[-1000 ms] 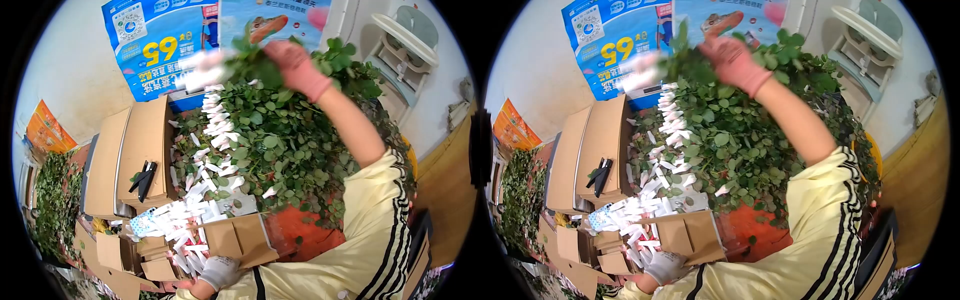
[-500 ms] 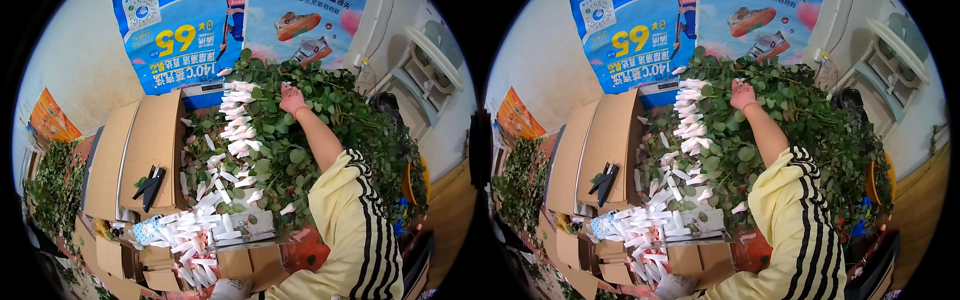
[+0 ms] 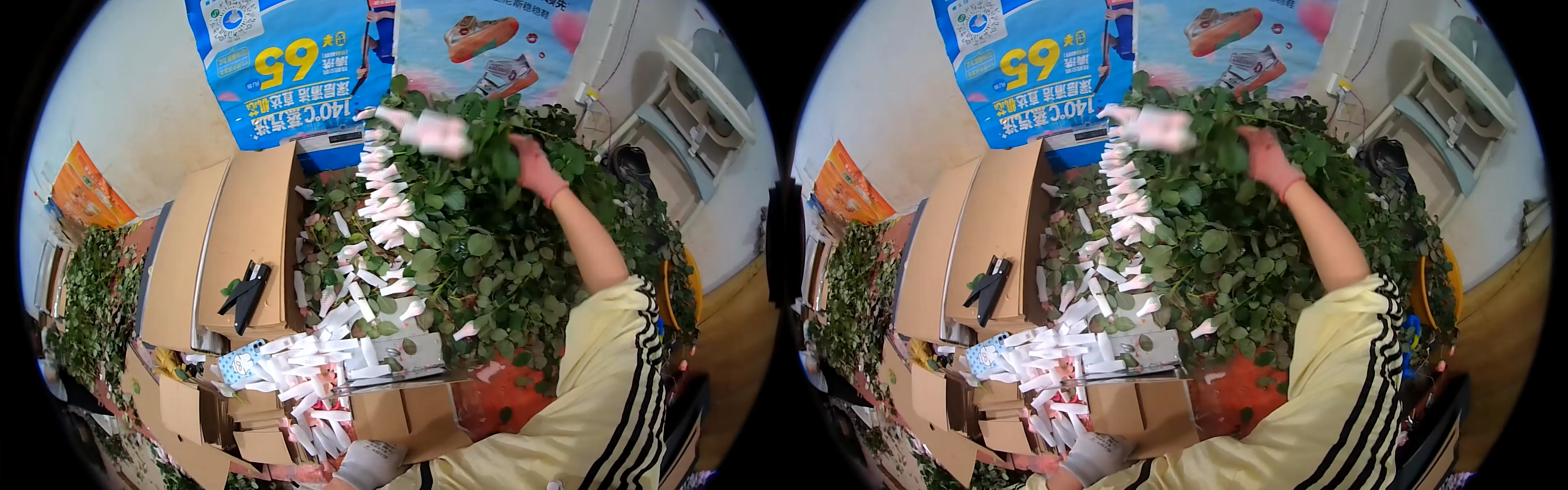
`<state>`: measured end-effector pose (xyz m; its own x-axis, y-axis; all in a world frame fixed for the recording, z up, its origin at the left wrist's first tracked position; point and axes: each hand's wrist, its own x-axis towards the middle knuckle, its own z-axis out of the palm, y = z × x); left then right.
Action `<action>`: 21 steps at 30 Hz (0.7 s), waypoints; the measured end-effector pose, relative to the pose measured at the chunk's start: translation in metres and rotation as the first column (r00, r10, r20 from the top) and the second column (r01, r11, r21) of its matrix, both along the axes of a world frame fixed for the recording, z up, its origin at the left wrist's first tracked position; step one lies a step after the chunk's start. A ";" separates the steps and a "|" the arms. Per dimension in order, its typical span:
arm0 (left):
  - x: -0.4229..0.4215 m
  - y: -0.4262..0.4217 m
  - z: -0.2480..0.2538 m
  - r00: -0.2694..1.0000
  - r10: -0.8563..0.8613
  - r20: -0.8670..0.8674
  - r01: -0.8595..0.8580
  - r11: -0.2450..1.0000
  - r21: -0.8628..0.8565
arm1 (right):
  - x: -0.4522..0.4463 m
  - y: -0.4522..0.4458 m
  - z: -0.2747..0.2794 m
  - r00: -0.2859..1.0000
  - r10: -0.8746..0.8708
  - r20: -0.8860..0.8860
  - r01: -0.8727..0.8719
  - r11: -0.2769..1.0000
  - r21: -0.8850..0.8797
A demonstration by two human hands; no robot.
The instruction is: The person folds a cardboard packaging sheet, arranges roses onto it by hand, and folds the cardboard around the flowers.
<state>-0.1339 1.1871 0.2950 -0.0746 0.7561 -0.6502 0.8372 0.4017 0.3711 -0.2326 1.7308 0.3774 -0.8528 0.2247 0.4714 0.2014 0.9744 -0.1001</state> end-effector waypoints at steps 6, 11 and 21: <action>0.000 0.003 0.010 1.000 -0.002 -0.005 0.002 0.995 0.099 | 0.047 -0.054 -0.033 0.936 -0.025 0.352 -0.055 0.975 0.217; 0.000 -0.002 0.006 0.999 0.026 -0.030 -0.022 0.991 0.135 | 0.068 -0.076 -0.014 0.756 -0.163 0.635 -0.068 0.944 0.323; 0.006 -0.003 0.011 0.999 0.021 -0.038 -0.016 0.991 0.134 | 0.130 -0.063 0.092 0.972 -0.217 -0.093 0.233 0.813 0.533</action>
<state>-0.1275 1.1836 0.3063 -0.1126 0.8345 -0.5394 0.8452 0.3659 0.3896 -0.1023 1.6676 0.4698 -0.7955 0.1136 0.5952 0.4265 0.8028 0.4167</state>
